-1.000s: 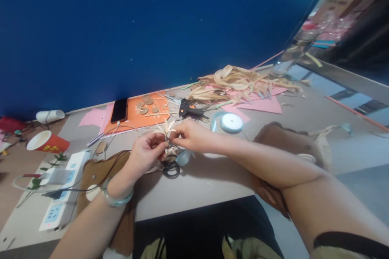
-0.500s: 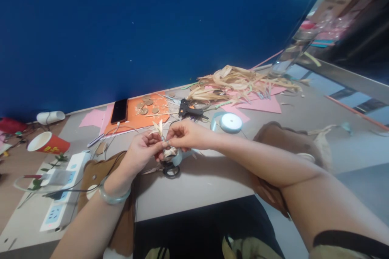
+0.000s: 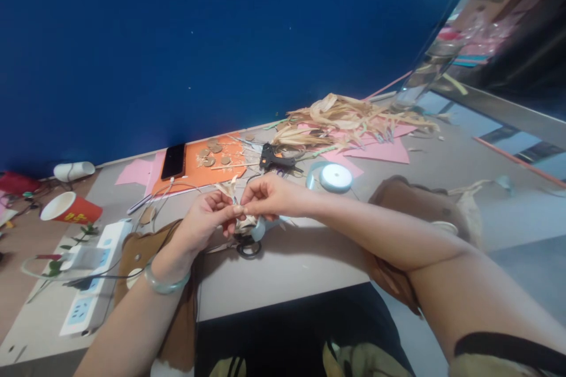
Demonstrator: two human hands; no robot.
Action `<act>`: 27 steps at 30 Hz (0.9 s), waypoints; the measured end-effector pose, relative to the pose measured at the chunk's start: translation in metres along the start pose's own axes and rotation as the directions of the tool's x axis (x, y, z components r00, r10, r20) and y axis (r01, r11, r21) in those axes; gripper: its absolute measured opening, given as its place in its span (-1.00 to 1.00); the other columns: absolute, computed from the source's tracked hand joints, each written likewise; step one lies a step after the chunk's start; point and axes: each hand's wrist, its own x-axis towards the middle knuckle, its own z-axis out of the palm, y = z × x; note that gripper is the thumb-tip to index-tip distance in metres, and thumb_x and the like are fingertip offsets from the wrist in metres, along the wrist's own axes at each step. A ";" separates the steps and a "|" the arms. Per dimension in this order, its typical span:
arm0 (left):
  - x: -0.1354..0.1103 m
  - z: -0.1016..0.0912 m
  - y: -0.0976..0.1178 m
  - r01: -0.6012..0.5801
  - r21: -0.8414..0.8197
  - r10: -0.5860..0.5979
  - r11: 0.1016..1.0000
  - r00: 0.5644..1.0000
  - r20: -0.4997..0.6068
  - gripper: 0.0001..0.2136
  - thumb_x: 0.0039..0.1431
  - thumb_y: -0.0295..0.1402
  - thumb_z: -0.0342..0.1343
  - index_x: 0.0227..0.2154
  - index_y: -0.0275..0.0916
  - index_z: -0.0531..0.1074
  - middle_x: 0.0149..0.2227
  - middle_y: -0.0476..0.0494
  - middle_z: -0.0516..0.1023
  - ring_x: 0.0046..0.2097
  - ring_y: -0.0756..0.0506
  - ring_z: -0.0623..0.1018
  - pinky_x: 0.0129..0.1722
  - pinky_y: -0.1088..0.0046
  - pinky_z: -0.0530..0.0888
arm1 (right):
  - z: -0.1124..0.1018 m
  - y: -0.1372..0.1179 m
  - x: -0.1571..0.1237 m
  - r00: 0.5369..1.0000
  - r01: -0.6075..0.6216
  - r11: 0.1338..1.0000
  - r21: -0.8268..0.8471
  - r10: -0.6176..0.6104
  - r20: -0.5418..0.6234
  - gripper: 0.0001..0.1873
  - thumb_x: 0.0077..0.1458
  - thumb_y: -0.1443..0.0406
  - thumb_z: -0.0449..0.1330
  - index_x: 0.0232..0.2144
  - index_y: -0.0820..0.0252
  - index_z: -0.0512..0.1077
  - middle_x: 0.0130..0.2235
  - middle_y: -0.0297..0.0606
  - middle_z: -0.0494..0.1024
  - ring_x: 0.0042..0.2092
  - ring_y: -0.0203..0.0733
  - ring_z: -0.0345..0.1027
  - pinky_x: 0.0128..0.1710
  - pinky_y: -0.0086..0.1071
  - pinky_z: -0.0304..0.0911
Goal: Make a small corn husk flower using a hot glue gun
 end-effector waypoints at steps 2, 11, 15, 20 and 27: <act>0.000 0.000 0.001 0.012 -0.028 -0.011 1.000 1.000 0.017 -0.67 -0.19 -0.25 0.39 -0.54 -0.31 0.34 -0.61 -0.05 0.52 -0.69 0.05 0.42 -0.72 0.59 0.33 | -0.001 0.000 0.001 1.000 0.002 0.999 0.035 -0.003 0.011 -0.81 -0.05 0.24 0.29 -0.43 0.29 0.43 -0.64 -0.47 0.40 -0.67 -0.49 0.19 -0.70 -0.60 0.08; 0.000 0.001 -0.001 0.044 -0.175 -0.032 0.984 0.997 0.072 -0.68 -0.19 -0.29 0.40 -0.55 -0.31 0.35 -0.65 -0.02 0.50 -0.68 0.03 0.45 -0.72 0.61 0.35 | 0.003 0.005 0.004 0.998 -0.053 0.974 0.222 0.047 0.032 -0.80 -0.15 0.28 0.33 -0.48 0.28 0.41 -0.70 -0.52 0.32 -0.71 -0.52 0.02 -0.78 -0.61 -0.12; 0.001 0.001 -0.004 0.053 -0.200 -0.041 0.978 0.997 0.066 -0.69 -0.18 -0.29 0.40 -0.54 -0.32 0.37 -0.61 -0.07 0.55 -0.68 0.04 0.45 -0.70 0.61 0.37 | 0.004 0.009 0.006 0.997 -0.075 0.963 0.260 0.067 0.040 -0.81 -0.16 0.28 0.33 -0.49 0.28 0.41 -0.70 -0.54 0.29 -0.71 -0.53 -0.04 -0.78 -0.61 -0.17; 0.001 0.001 -0.007 0.052 -0.228 -0.025 0.972 0.993 0.117 -0.73 -0.12 -0.29 0.36 -0.55 -0.33 0.38 -0.60 -0.06 0.55 -0.67 0.04 0.46 -0.67 0.61 0.39 | 0.005 0.010 0.006 0.994 -0.098 0.960 0.264 0.080 0.075 -0.82 -0.13 0.28 0.32 -0.48 0.29 0.44 -0.71 -0.55 0.27 -0.71 -0.54 -0.09 -0.78 -0.60 -0.20; -0.001 0.001 -0.006 0.047 -0.222 -0.015 0.974 0.989 0.146 -0.75 -0.10 -0.30 0.35 -0.55 -0.33 0.40 -0.63 -0.04 0.52 -0.66 0.04 0.46 -0.65 0.59 0.40 | 0.010 0.012 0.003 0.995 -0.093 0.952 0.293 0.080 0.055 -0.77 -0.14 0.22 0.35 -0.50 0.28 0.43 -0.71 -0.53 0.31 -0.72 -0.55 -0.09 -0.78 -0.60 -0.23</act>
